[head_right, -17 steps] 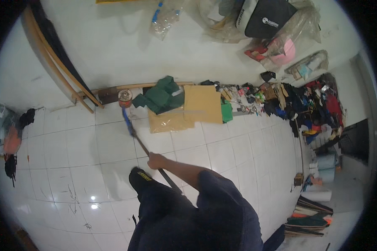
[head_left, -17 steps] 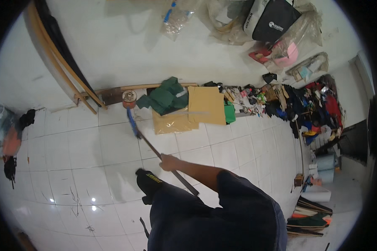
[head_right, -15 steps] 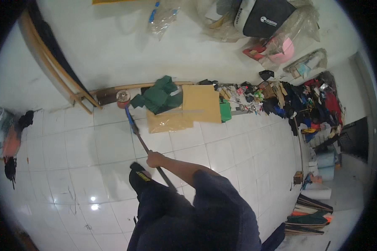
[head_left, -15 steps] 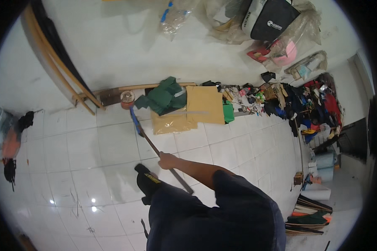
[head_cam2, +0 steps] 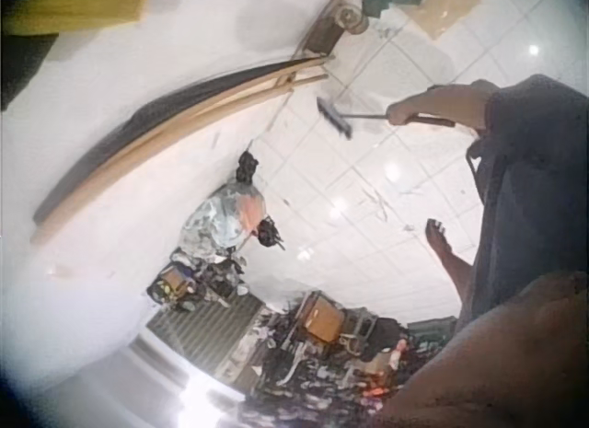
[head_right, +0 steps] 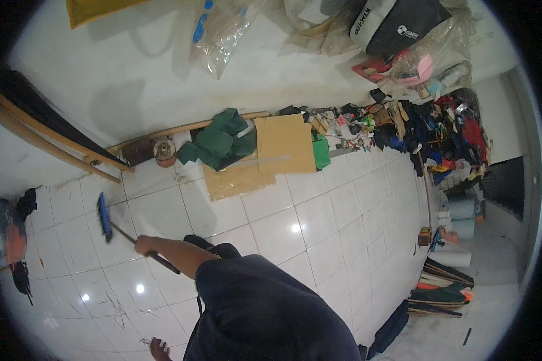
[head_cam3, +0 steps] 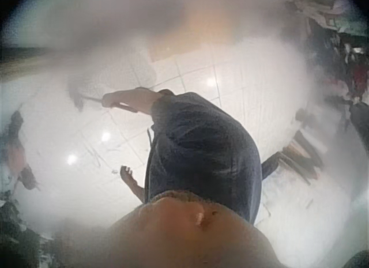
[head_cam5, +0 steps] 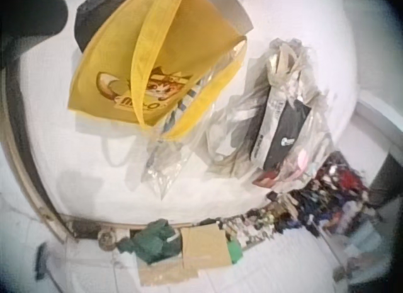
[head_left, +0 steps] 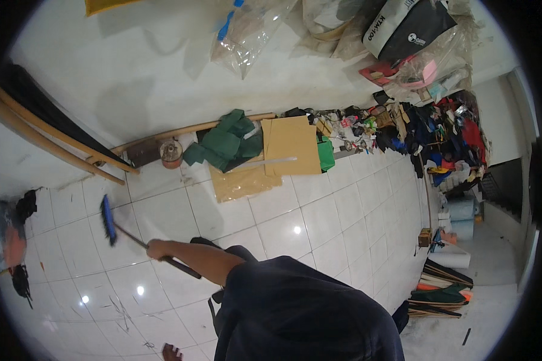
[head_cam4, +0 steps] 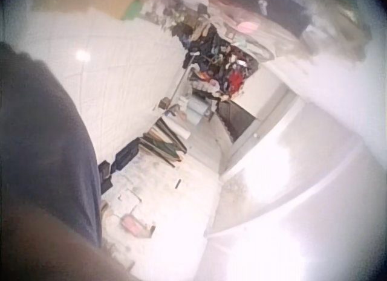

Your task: The person folds a large black sheet of material on the floor and stacks it with other folded pieces. Then the person sweeps the tiled floor with a broom, moving debris toward a corner.

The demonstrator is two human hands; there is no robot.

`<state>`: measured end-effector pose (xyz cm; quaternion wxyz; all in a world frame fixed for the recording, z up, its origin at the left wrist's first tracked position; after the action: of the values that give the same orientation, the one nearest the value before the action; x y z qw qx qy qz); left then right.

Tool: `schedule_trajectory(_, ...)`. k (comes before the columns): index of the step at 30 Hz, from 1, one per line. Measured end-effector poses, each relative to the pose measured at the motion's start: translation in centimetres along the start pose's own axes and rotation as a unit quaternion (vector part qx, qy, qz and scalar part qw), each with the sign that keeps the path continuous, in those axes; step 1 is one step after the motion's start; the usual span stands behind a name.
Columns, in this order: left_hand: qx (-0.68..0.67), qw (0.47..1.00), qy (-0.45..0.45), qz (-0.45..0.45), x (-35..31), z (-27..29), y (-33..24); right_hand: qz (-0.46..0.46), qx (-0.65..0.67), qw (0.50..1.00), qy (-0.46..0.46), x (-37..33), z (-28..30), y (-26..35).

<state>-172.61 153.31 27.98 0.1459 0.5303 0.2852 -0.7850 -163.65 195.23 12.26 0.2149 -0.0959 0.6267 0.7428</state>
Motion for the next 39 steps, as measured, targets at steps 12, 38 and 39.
schedule_trajectory(12, -0.046, 0.996, -0.049, 0.064, 0.4, -3.3, 0.6, -0.099, -0.197, 0.935, 0.278, -21.4, 4.2, 6.8)
schedule_trajectory(38, -0.591, 0.737, -0.154, 0.292, -14.7, -37.5, 27.1, 0.057, -0.526, 0.788, 0.314, -0.6, 2.4, 17.6)
schedule_trajectory(39, -0.594, 0.734, -0.141, 0.298, -14.7, -38.7, 27.5, 0.063, -0.498, 0.784, 0.365, -3.4, 1.4, 18.1)
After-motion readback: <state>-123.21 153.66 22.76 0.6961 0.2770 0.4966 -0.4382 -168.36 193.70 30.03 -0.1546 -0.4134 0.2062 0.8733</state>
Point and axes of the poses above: each hand's wrist, its own x-axis towards the middle knuckle, its own z-axis out of the back of the hand, y = z × x, the point moved 1 cm from there along x, towards the middle knuckle, and after that the axes turned 9 degrees about z, right-handed, at the moved point
